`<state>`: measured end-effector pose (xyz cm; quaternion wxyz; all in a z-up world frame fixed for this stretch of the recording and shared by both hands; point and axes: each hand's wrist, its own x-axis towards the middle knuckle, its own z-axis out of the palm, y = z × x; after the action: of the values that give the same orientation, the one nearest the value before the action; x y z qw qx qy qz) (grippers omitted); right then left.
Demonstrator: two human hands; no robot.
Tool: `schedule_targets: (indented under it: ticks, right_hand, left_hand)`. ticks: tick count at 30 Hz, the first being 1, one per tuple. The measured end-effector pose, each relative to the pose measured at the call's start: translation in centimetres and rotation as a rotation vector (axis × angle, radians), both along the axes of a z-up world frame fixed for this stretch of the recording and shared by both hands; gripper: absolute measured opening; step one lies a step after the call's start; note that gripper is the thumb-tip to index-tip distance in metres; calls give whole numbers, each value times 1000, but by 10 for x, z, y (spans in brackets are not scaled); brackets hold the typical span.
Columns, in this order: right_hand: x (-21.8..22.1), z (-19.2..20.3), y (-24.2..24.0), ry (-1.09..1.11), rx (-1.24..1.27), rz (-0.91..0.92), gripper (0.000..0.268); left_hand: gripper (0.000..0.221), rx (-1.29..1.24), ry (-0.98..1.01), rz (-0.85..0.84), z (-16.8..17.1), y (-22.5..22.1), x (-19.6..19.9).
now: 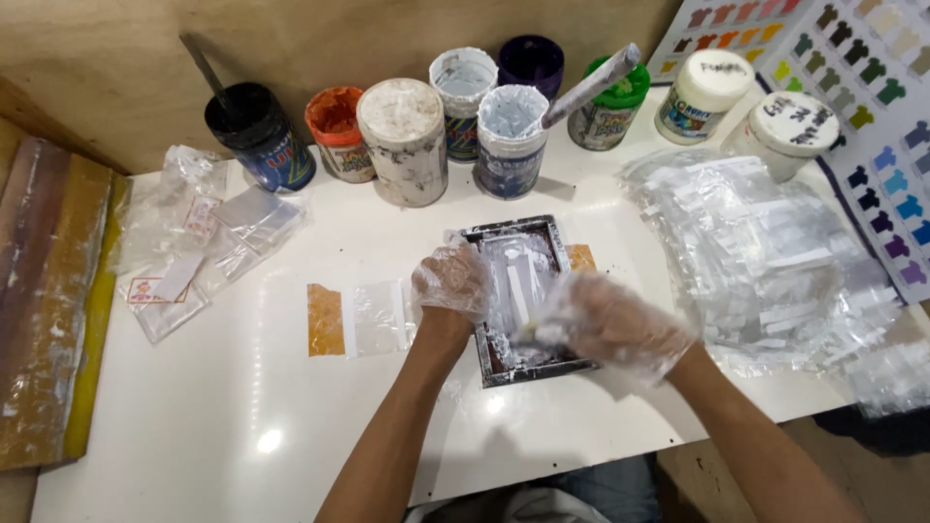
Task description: Manual screen printing or ink application on small plastic bags using a hand-held applicator frame.
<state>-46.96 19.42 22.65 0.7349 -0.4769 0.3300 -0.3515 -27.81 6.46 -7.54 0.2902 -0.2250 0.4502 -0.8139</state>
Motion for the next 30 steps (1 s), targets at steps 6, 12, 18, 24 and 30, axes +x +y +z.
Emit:
schedule_targets:
  ticks: [6,12,18,24,30]
  right_hand:
    - [-30,-52,-50,1527,-1554,-167,19]
    - [-62,-117,-85,574,-223,-255,38]
    - [-36,-109,-101,1359,-594,-323,27]
    - [-38,-141,-116,1630,-782,-140,39]
    - [-7,-113,-86,354,-309,-368,15]
  left_hand:
    - [42,-20,242,-75,-5,-7,-6]
    - [44,-29,486,-147,-12,-4,1]
    - [30,527,1097,19,128,4,-3]
    - [18,1435,1790,387,217,22,0]
    - [19,1382,1924,412,205,17,3]
